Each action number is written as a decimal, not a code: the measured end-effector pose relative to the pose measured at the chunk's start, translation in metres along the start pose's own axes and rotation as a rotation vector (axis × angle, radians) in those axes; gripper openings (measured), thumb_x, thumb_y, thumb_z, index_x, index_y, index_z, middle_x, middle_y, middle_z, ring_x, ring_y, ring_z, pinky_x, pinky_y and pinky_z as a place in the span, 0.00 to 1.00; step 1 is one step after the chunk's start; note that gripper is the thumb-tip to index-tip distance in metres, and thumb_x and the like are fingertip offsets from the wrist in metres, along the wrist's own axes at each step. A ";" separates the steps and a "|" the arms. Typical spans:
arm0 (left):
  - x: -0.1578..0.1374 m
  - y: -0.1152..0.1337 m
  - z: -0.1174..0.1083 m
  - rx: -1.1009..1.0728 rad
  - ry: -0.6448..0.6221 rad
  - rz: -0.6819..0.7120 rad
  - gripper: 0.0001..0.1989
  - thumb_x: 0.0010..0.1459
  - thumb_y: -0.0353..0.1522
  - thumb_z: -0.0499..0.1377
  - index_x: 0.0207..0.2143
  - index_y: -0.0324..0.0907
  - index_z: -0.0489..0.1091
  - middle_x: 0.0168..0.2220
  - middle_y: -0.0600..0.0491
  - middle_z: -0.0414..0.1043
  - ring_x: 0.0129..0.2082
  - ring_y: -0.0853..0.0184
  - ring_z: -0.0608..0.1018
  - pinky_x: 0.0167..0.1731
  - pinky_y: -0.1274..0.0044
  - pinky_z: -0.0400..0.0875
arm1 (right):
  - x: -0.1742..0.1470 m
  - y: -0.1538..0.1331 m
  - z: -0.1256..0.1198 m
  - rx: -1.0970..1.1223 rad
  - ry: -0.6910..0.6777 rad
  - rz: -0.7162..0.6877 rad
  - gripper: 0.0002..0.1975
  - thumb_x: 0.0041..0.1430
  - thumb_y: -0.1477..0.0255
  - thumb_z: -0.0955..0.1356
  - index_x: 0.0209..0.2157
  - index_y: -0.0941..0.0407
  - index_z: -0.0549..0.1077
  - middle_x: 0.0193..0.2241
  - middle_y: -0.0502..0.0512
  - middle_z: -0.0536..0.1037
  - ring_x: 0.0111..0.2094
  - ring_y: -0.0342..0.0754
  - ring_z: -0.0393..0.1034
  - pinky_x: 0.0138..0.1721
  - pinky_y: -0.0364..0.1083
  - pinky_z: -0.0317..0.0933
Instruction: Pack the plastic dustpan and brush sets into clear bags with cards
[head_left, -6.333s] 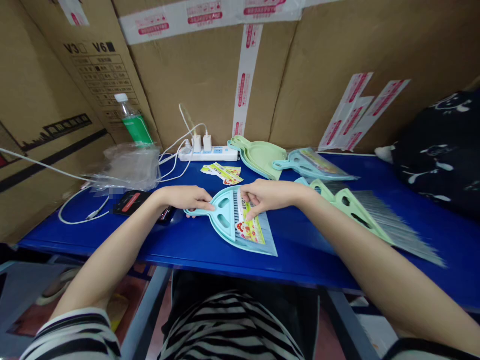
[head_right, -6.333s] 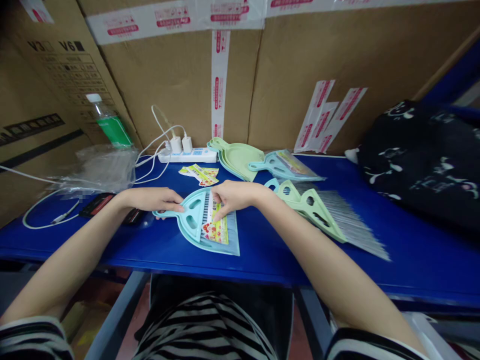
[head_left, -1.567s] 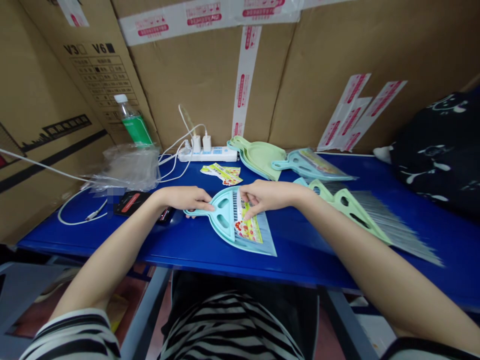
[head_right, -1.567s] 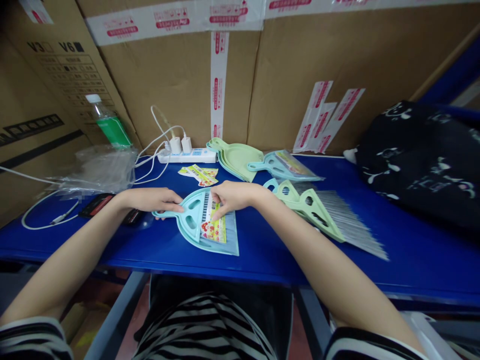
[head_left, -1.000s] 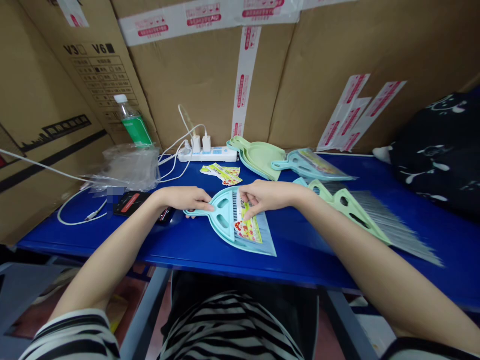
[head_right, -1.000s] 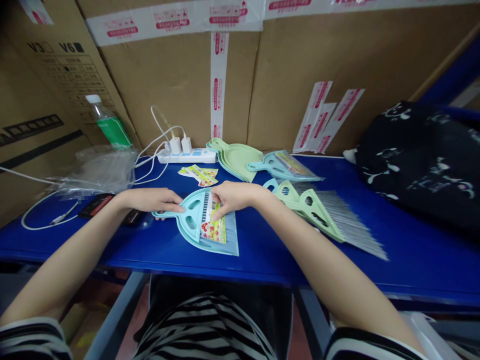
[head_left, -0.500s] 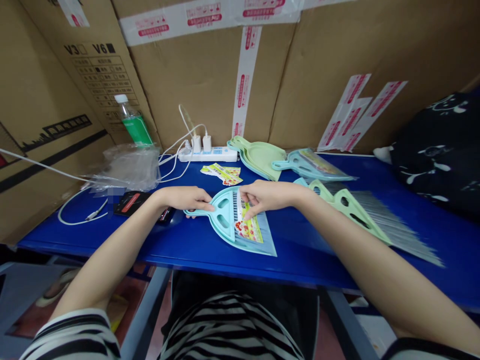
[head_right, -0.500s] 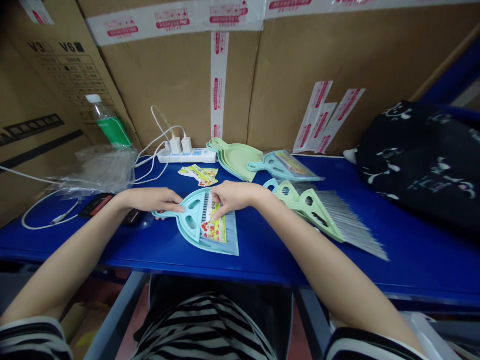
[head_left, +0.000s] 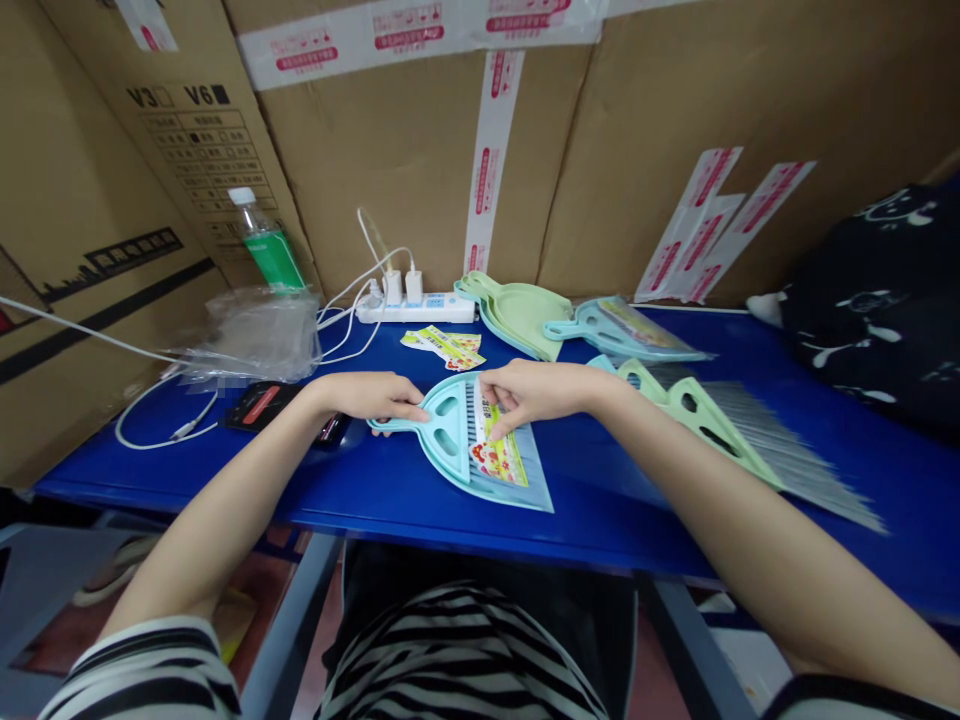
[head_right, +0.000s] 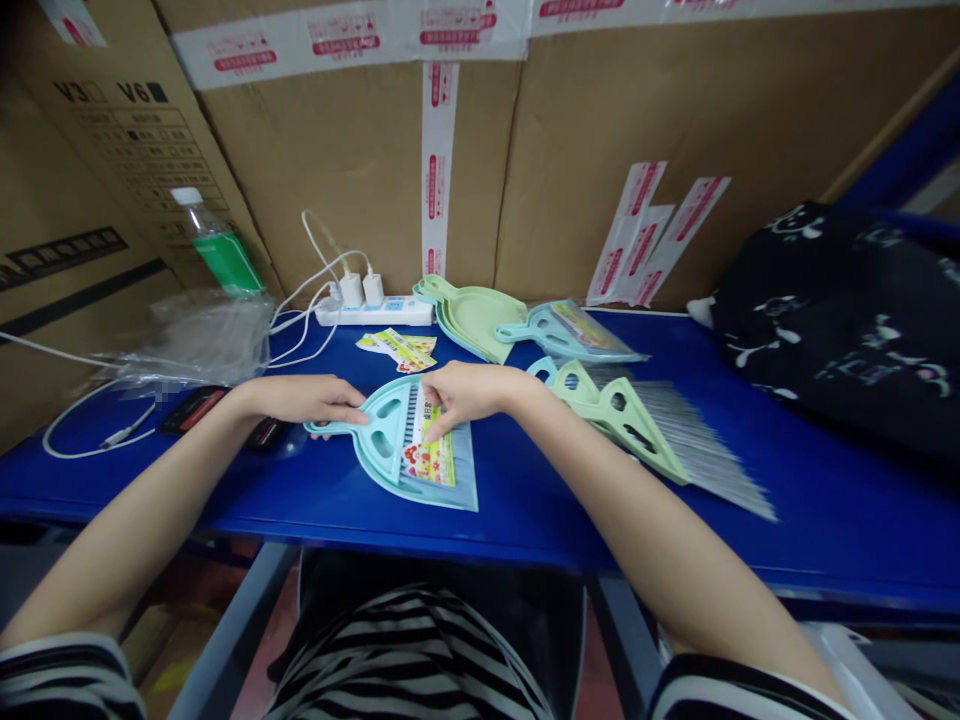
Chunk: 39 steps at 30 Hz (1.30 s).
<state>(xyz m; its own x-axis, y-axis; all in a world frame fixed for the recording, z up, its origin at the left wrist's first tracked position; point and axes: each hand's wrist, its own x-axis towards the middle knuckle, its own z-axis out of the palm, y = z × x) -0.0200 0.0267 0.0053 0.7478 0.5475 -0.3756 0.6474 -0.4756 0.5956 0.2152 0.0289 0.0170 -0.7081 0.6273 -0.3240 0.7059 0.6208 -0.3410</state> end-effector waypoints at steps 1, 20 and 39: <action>0.000 0.000 0.000 0.001 0.002 0.002 0.22 0.59 0.48 0.51 0.21 0.41 0.56 0.20 0.59 0.50 0.20 0.74 0.56 0.20 0.81 0.53 | 0.000 0.000 0.000 0.001 -0.001 0.000 0.26 0.42 0.47 0.71 0.26 0.52 0.57 0.22 0.47 0.66 0.27 0.47 0.62 0.28 0.44 0.51; 0.000 -0.001 0.000 -0.011 0.004 0.008 0.23 0.58 0.49 0.51 0.21 0.41 0.57 0.19 0.59 0.50 0.20 0.74 0.55 0.21 0.81 0.53 | 0.000 -0.003 -0.001 0.001 -0.014 0.025 0.25 0.43 0.51 0.72 0.26 0.52 0.57 0.22 0.46 0.65 0.26 0.46 0.61 0.27 0.44 0.50; 0.000 0.000 0.000 0.007 -0.006 0.008 0.22 0.59 0.48 0.50 0.21 0.41 0.56 0.20 0.59 0.50 0.20 0.74 0.56 0.21 0.81 0.53 | 0.000 0.000 0.000 0.007 -0.006 0.013 0.24 0.43 0.49 0.71 0.27 0.53 0.60 0.22 0.47 0.66 0.27 0.47 0.62 0.28 0.45 0.51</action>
<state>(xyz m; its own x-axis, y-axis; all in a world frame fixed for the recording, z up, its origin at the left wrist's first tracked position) -0.0200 0.0275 0.0052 0.7540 0.5393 -0.3751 0.6422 -0.4852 0.5934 0.2153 0.0284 0.0171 -0.6991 0.6326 -0.3334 0.7149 0.6092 -0.3432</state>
